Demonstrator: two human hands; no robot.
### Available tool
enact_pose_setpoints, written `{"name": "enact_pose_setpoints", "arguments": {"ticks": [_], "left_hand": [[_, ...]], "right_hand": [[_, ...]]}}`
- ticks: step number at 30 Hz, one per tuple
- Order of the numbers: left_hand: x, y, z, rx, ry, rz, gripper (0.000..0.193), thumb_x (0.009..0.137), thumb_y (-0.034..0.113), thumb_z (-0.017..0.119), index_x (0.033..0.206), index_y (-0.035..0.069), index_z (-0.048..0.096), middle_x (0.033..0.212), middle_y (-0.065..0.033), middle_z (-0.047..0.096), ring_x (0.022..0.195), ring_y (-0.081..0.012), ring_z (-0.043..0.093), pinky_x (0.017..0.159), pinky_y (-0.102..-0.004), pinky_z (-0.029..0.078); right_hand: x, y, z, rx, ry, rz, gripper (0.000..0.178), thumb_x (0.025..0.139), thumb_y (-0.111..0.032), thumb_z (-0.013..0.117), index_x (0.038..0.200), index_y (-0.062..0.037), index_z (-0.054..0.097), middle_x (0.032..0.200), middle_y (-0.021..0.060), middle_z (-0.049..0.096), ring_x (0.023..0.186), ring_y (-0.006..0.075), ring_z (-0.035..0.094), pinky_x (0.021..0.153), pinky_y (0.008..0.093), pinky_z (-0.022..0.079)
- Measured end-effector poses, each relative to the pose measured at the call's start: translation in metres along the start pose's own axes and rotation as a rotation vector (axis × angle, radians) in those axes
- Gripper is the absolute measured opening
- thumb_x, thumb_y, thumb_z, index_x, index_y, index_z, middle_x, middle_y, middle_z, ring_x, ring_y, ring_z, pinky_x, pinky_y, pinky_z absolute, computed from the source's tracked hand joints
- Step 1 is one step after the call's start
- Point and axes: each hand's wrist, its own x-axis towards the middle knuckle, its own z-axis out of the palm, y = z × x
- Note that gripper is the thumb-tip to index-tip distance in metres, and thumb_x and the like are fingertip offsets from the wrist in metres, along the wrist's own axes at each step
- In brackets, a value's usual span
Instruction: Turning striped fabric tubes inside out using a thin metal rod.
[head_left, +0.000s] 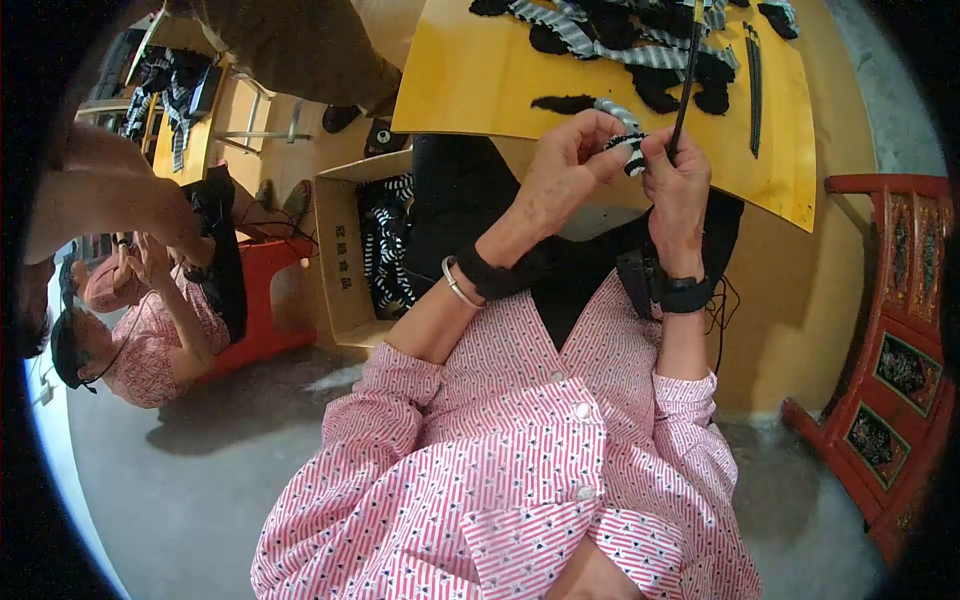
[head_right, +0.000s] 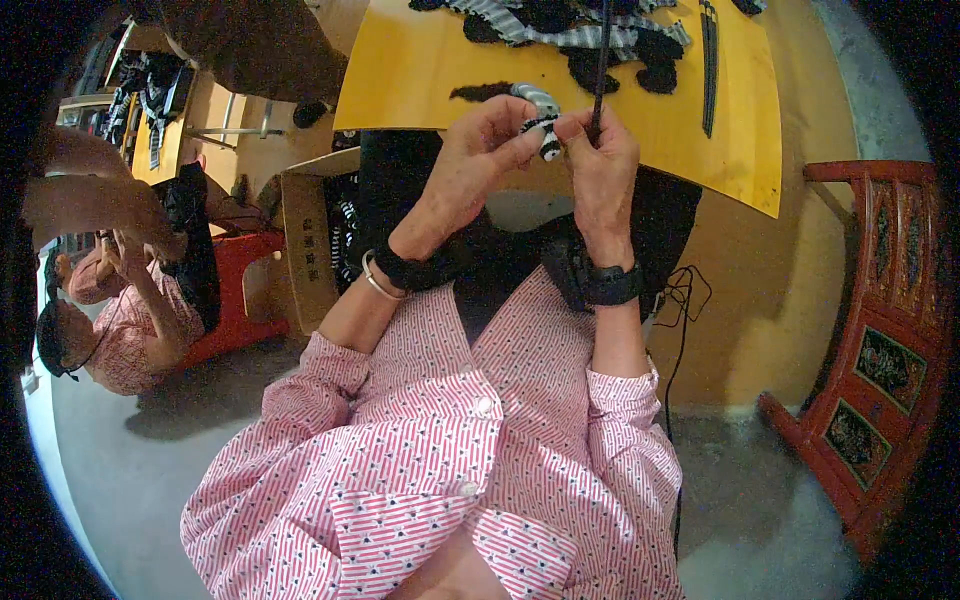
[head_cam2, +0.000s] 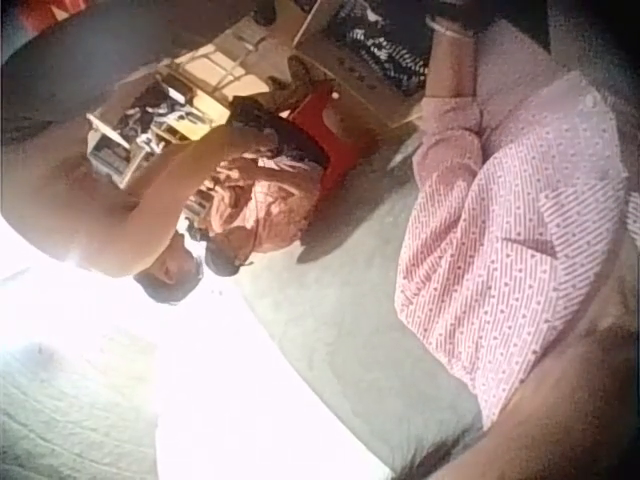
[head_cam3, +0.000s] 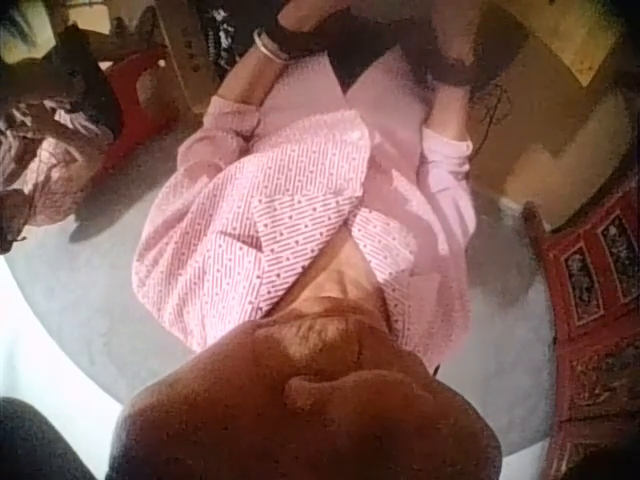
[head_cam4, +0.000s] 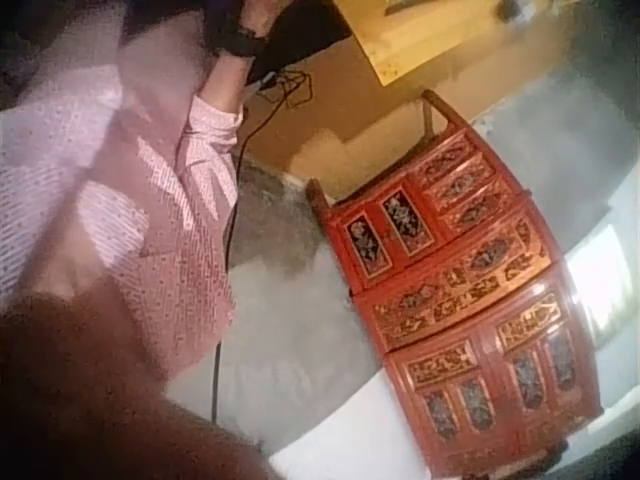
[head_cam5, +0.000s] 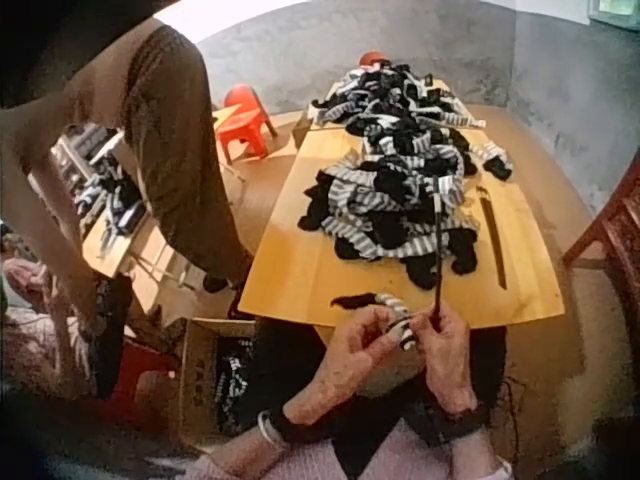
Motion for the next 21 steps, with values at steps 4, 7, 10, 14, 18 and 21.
{"name": "enact_pose_setpoints", "arguments": {"ticks": [4,7,10,14,18,21], "left_hand": [[-0.004,0.005,0.006,0.082,0.137,0.055,0.016,0.079,0.005,0.057,0.094,0.003,0.051,0.081,0.0011,0.052,0.07,-0.0053,0.049,0.059,-0.0198,0.042],[-0.001,0.003,0.003,0.07,0.079,0.045,0.016,0.079,0.006,0.057,0.094,0.002,0.052,0.079,0.0012,0.052,0.069,-0.005,0.049,0.058,-0.0193,0.042],[-0.001,0.002,0.002,0.129,0.053,0.025,0.016,0.079,0.006,0.057,0.094,0.001,0.053,0.078,0.0013,0.053,0.068,-0.0048,0.049,0.058,-0.0186,0.042],[-0.001,0.006,0.0,0.132,0.031,-0.002,0.015,0.079,0.006,0.057,0.093,0.001,0.055,0.077,0.0014,0.054,0.068,-0.0051,0.049,0.059,-0.019,0.042],[0.001,0.008,-0.005,0.094,-0.008,-0.085,0.014,0.079,0.006,0.056,0.092,0.001,0.055,0.077,0.0018,0.054,0.069,-0.006,0.049,0.062,-0.0201,0.041],[0.0,0.012,-0.01,0.062,-0.072,-0.16,0.014,0.079,0.007,0.056,0.092,0.002,0.056,0.077,0.0021,0.054,0.069,-0.0063,0.049,0.063,-0.0204,0.04]], "right_hand": [[-0.001,0.002,0.001,-0.025,0.026,0.012,0.011,0.078,-0.014,0.06,0.076,-0.005,0.054,0.062,-0.0055,0.047,0.053,0.0029,0.038,0.047,0.0174,0.029],[-0.002,0.0,0.003,-0.017,0.037,0.038,0.011,0.078,-0.015,0.06,0.076,-0.0052,0.054,0.061,-0.0061,0.046,0.052,0.0027,0.037,0.046,0.0175,0.028],[-0.002,0.0,0.004,-0.008,0.053,0.023,0.011,0.078,-0.015,0.06,0.076,-0.0053,0.054,0.061,-0.006,0.046,0.051,0.0025,0.036,0.045,0.0172,0.027],[-0.002,0.0,0.004,0.007,0.057,0.041,0.011,0.079,-0.014,0.06,0.075,-0.0057,0.054,0.061,-0.0056,0.046,0.05,0.0028,0.037,0.044,0.0172,0.027],[0.0,0.0,0.001,-0.004,0.014,0.028,0.01,0.079,-0.013,0.059,0.075,-0.0067,0.054,0.061,-0.0052,0.047,0.049,0.0026,0.037,0.043,0.0168,0.027],[0.0,-0.001,-0.001,0.074,-0.042,0.07,0.01,0.079,-0.014,0.059,0.075,-0.0069,0.054,0.06,-0.0052,0.047,0.048,0.0025,0.037,0.042,0.0167,0.027]]}}
